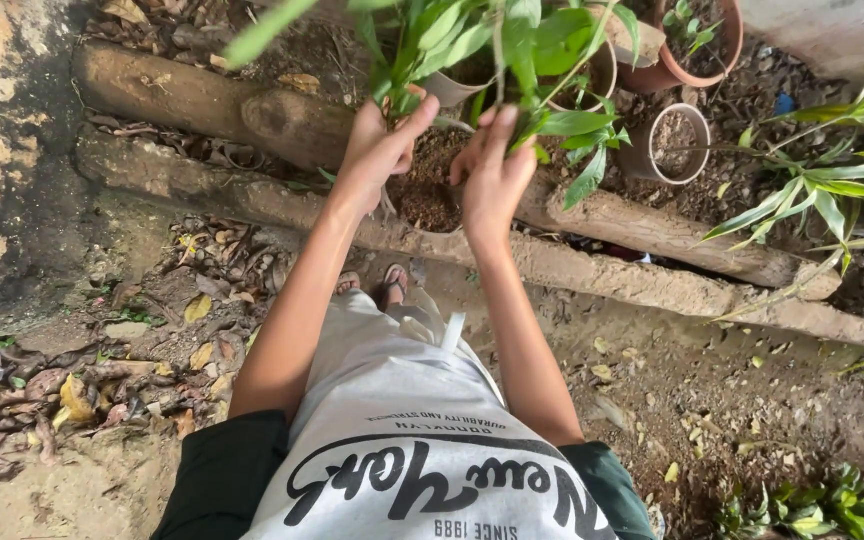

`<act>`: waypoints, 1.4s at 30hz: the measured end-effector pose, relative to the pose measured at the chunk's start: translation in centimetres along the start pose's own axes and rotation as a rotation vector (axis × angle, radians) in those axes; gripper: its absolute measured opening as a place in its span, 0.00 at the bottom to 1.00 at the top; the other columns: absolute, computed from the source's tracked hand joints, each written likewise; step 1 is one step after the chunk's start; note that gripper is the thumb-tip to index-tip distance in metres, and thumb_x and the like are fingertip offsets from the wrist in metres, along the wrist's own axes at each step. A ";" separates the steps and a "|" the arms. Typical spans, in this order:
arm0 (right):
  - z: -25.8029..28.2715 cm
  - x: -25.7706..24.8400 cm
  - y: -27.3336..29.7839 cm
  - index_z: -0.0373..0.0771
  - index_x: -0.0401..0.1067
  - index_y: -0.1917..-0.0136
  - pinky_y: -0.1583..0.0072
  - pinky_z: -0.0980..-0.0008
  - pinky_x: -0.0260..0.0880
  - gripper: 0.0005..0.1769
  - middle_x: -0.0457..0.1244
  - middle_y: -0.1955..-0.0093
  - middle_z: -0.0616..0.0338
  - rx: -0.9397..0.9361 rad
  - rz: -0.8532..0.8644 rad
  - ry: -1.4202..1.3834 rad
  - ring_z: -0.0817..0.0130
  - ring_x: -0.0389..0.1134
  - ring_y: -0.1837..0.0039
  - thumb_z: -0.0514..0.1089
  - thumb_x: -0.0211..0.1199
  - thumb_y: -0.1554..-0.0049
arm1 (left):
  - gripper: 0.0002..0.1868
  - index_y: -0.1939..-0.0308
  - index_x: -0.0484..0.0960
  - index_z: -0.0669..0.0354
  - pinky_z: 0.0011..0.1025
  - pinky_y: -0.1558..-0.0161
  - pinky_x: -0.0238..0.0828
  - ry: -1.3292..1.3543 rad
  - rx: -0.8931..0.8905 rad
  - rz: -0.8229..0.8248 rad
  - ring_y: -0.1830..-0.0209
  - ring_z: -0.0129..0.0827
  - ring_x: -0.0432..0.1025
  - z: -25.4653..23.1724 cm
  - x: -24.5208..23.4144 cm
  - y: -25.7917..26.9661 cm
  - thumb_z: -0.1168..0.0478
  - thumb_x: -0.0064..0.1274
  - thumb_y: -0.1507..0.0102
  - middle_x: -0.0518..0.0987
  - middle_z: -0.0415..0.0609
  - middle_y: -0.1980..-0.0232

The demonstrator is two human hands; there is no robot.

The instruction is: Mixing soil in a small plastic pot using a hand tool in a garden setting.

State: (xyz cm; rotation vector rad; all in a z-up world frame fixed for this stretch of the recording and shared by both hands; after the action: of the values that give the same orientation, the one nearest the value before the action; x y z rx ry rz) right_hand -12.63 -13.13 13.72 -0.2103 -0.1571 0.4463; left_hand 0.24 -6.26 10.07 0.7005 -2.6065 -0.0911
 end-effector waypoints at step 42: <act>3.3 4.1 -2.0 0.32 0.57 0.26 0.35 0.66 0.73 0.48 0.64 0.32 0.46 0.150 0.458 0.363 0.61 0.69 0.34 0.70 0.60 0.43 | 0.15 0.54 0.80 0.59 0.29 0.51 0.77 -0.139 0.437 -0.142 0.56 0.35 0.78 -0.7 1.4 -0.4 0.53 0.63 0.36 0.83 0.46 0.56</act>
State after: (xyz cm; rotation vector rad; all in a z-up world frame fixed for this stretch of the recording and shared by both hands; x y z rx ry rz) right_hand -8.77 -12.53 17.77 -0.1758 0.2873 0.8619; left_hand -0.36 -7.22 11.18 1.0621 -2.7322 0.4126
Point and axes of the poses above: each hand's wrist, its own y-axis away from the middle knuckle, its own x-axis out of the palm, z = x × y, the point moved 6 cm from there along -y, towards the middle knuckle
